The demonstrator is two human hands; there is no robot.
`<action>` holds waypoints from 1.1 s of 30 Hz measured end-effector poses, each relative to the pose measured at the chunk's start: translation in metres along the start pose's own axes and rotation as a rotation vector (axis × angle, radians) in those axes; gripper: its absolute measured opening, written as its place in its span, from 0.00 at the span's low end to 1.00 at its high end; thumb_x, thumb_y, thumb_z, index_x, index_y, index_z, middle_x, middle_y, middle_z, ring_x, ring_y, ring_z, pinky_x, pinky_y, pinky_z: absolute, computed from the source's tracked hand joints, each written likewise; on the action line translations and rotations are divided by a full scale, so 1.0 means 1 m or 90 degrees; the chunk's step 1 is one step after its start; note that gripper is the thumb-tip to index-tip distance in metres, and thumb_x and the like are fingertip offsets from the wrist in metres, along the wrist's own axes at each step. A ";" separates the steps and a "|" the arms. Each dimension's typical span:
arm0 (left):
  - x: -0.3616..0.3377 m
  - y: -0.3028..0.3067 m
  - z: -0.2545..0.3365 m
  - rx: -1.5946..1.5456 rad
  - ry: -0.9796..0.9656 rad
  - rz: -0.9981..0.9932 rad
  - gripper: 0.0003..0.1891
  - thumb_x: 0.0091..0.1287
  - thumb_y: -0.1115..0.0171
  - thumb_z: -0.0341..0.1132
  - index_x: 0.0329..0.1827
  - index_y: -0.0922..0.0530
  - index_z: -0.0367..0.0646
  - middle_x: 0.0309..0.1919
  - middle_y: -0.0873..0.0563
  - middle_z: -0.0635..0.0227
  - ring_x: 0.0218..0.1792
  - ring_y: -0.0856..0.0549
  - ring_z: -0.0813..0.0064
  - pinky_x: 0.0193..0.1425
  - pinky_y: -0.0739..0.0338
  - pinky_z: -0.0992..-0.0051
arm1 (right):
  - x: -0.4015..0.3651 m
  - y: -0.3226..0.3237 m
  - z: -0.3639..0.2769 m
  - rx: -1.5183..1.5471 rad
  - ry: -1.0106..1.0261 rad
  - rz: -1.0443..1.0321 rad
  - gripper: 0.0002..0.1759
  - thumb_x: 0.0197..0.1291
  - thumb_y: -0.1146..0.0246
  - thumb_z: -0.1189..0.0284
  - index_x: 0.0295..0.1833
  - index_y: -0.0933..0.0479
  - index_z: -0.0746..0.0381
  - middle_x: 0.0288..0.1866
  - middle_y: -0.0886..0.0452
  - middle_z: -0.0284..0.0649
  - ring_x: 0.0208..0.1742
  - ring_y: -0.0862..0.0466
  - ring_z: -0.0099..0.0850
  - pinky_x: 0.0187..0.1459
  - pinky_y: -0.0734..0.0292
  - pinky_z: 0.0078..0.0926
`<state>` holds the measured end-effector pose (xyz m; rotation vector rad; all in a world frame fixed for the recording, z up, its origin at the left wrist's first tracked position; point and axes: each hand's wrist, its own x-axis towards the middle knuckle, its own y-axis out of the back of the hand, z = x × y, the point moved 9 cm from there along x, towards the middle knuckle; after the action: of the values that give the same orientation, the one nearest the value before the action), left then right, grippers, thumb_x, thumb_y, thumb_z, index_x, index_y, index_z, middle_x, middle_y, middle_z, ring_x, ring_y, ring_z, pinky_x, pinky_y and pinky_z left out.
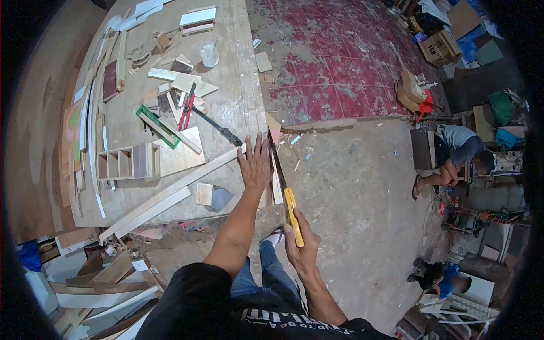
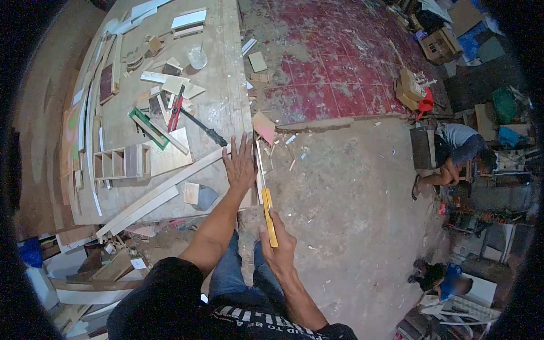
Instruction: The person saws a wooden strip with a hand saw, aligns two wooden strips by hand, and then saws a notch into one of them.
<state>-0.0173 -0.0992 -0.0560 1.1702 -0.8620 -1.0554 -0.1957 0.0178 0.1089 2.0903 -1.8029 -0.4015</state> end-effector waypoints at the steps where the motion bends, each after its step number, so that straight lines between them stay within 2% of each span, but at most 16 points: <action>1: -0.001 0.004 0.001 -0.003 0.001 -0.003 0.34 0.69 0.40 0.40 0.80 0.34 0.52 0.86 0.45 0.71 0.85 0.50 0.57 0.82 0.58 0.43 | -0.004 0.003 -0.001 0.012 0.000 0.003 0.24 0.70 0.33 0.71 0.69 0.24 0.68 0.48 0.11 0.53 0.37 0.13 0.28 0.40 0.19 0.27; 2: -0.001 0.008 0.002 -0.012 -0.001 -0.012 0.34 0.68 0.41 0.40 0.80 0.34 0.52 0.86 0.45 0.71 0.85 0.50 0.57 0.82 0.58 0.42 | 0.008 -0.004 0.004 0.010 0.002 0.002 0.24 0.70 0.33 0.71 0.69 0.24 0.68 0.48 0.11 0.53 0.37 0.13 0.28 0.40 0.19 0.27; 4: -0.007 -0.002 0.000 -0.022 0.001 -0.023 0.34 0.68 0.41 0.39 0.80 0.34 0.52 0.86 0.45 0.71 0.85 0.50 0.57 0.82 0.58 0.42 | 0.047 -0.026 0.000 -0.019 0.042 -0.012 0.24 0.70 0.33 0.73 0.69 0.25 0.70 0.52 0.14 0.62 0.44 0.08 0.41 0.44 0.17 0.31; 5: -0.008 -0.015 -0.002 0.036 -0.012 0.045 0.35 0.67 0.40 0.40 0.80 0.34 0.53 0.86 0.45 0.71 0.85 0.50 0.57 0.82 0.58 0.43 | 0.051 -0.025 -0.004 -0.019 0.047 -0.013 0.24 0.70 0.33 0.73 0.69 0.25 0.70 0.52 0.14 0.62 0.44 0.08 0.41 0.44 0.17 0.31; 7: 0.002 -0.004 -0.004 0.101 -0.028 0.128 0.35 0.67 0.40 0.40 0.80 0.34 0.53 0.86 0.45 0.71 0.85 0.50 0.57 0.82 0.58 0.43 | 0.064 -0.036 -0.001 0.008 -0.024 -0.051 0.24 0.71 0.34 0.72 0.68 0.25 0.71 0.50 0.13 0.62 0.45 0.08 0.39 0.44 0.17 0.31; 9: -0.002 -0.001 0.000 0.013 -0.015 0.008 0.40 0.63 0.37 0.41 0.81 0.35 0.50 0.85 0.43 0.67 0.85 0.49 0.55 0.81 0.59 0.42 | 0.048 -0.019 -0.009 0.016 -0.050 -0.040 0.24 0.71 0.34 0.72 0.69 0.25 0.70 0.50 0.13 0.61 0.45 0.08 0.37 0.44 0.17 0.31; 12: 0.000 0.001 0.001 0.010 -0.006 -0.011 0.35 0.69 0.43 0.42 0.81 0.34 0.51 0.86 0.45 0.69 0.85 0.50 0.55 0.82 0.58 0.43 | 0.022 0.004 -0.025 0.002 -0.057 -0.057 0.23 0.71 0.34 0.72 0.68 0.24 0.69 0.50 0.12 0.59 0.44 0.09 0.36 0.44 0.17 0.29; 15: 0.003 -0.005 -0.003 0.015 0.006 -0.011 0.31 0.74 0.47 0.43 0.81 0.35 0.54 0.86 0.46 0.70 0.85 0.50 0.57 0.82 0.57 0.43 | 0.030 0.006 -0.026 -0.001 -0.084 -0.047 0.22 0.74 0.36 0.70 0.68 0.23 0.70 0.40 0.12 0.47 0.33 0.15 0.27 0.38 0.19 0.26; 17: 0.001 -0.002 -0.002 0.036 0.009 -0.022 0.31 0.74 0.48 0.43 0.82 0.36 0.55 0.87 0.48 0.72 0.85 0.50 0.58 0.82 0.58 0.44 | 0.070 -0.016 -0.024 -0.036 0.019 -0.008 0.21 0.74 0.36 0.70 0.66 0.23 0.70 0.48 0.11 0.54 0.45 0.10 0.35 0.48 0.17 0.29; 19: 0.001 -0.018 -0.005 0.107 -0.005 0.013 0.32 0.74 0.48 0.43 0.82 0.36 0.56 0.87 0.48 0.73 0.86 0.51 0.58 0.82 0.58 0.44 | 0.099 -0.042 -0.006 0.036 -0.064 -0.056 0.21 0.73 0.36 0.70 0.65 0.22 0.71 0.57 0.13 0.59 0.59 0.12 0.40 0.59 0.20 0.32; 21: 0.002 -0.015 -0.006 0.178 -0.019 0.044 0.32 0.74 0.49 0.42 0.83 0.37 0.57 0.87 0.49 0.74 0.86 0.52 0.59 0.82 0.59 0.44 | 0.094 -0.049 -0.003 0.035 -0.063 -0.059 0.21 0.73 0.36 0.70 0.66 0.22 0.70 0.59 0.14 0.58 0.61 0.13 0.40 0.61 0.21 0.32; 23: 0.003 -0.023 -0.007 0.082 0.007 -0.028 0.32 0.74 0.50 0.40 0.84 0.39 0.58 0.88 0.51 0.76 0.86 0.53 0.60 0.82 0.60 0.44 | 0.080 -0.047 0.017 0.030 -0.065 -0.058 0.22 0.73 0.36 0.71 0.67 0.23 0.70 0.61 0.15 0.57 0.63 0.14 0.39 0.62 0.22 0.32; 25: 0.004 -0.013 -0.006 0.042 0.016 -0.019 0.32 0.75 0.52 0.39 0.84 0.39 0.58 0.87 0.50 0.75 0.86 0.53 0.59 0.83 0.61 0.44 | 0.050 -0.046 0.044 0.017 0.094 -0.021 0.24 0.72 0.36 0.72 0.70 0.25 0.68 0.65 0.17 0.57 0.66 0.16 0.39 0.64 0.23 0.32; 26: 0.004 -0.012 -0.006 0.040 0.016 -0.012 0.31 0.76 0.53 0.39 0.84 0.38 0.58 0.87 0.49 0.75 0.86 0.53 0.59 0.83 0.61 0.44 | 0.039 -0.047 0.052 0.041 0.093 -0.021 0.27 0.71 0.36 0.76 0.73 0.28 0.67 0.67 0.19 0.60 0.68 0.18 0.47 0.67 0.25 0.36; 29: 0.003 -0.007 -0.003 0.014 0.007 0.025 0.27 0.79 0.57 0.40 0.82 0.35 0.56 0.86 0.45 0.73 0.86 0.52 0.58 0.83 0.60 0.44 | 0.023 -0.047 0.077 0.062 0.033 -0.040 0.27 0.71 0.36 0.76 0.74 0.28 0.68 0.67 0.20 0.60 0.69 0.18 0.45 0.67 0.24 0.36; 33: 0.003 -0.008 -0.003 0.017 0.016 -0.002 0.25 0.80 0.56 0.41 0.80 0.33 0.55 0.86 0.44 0.72 0.86 0.50 0.58 0.82 0.59 0.44 | 0.009 -0.022 0.031 0.050 -0.055 -0.059 0.27 0.71 0.36 0.76 0.74 0.29 0.68 0.66 0.19 0.61 0.67 0.16 0.44 0.65 0.22 0.34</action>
<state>-0.0151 -0.1012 -0.0644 1.2050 -0.8577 -1.0329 -0.1880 0.0095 0.0720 2.2486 -1.8015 -0.4583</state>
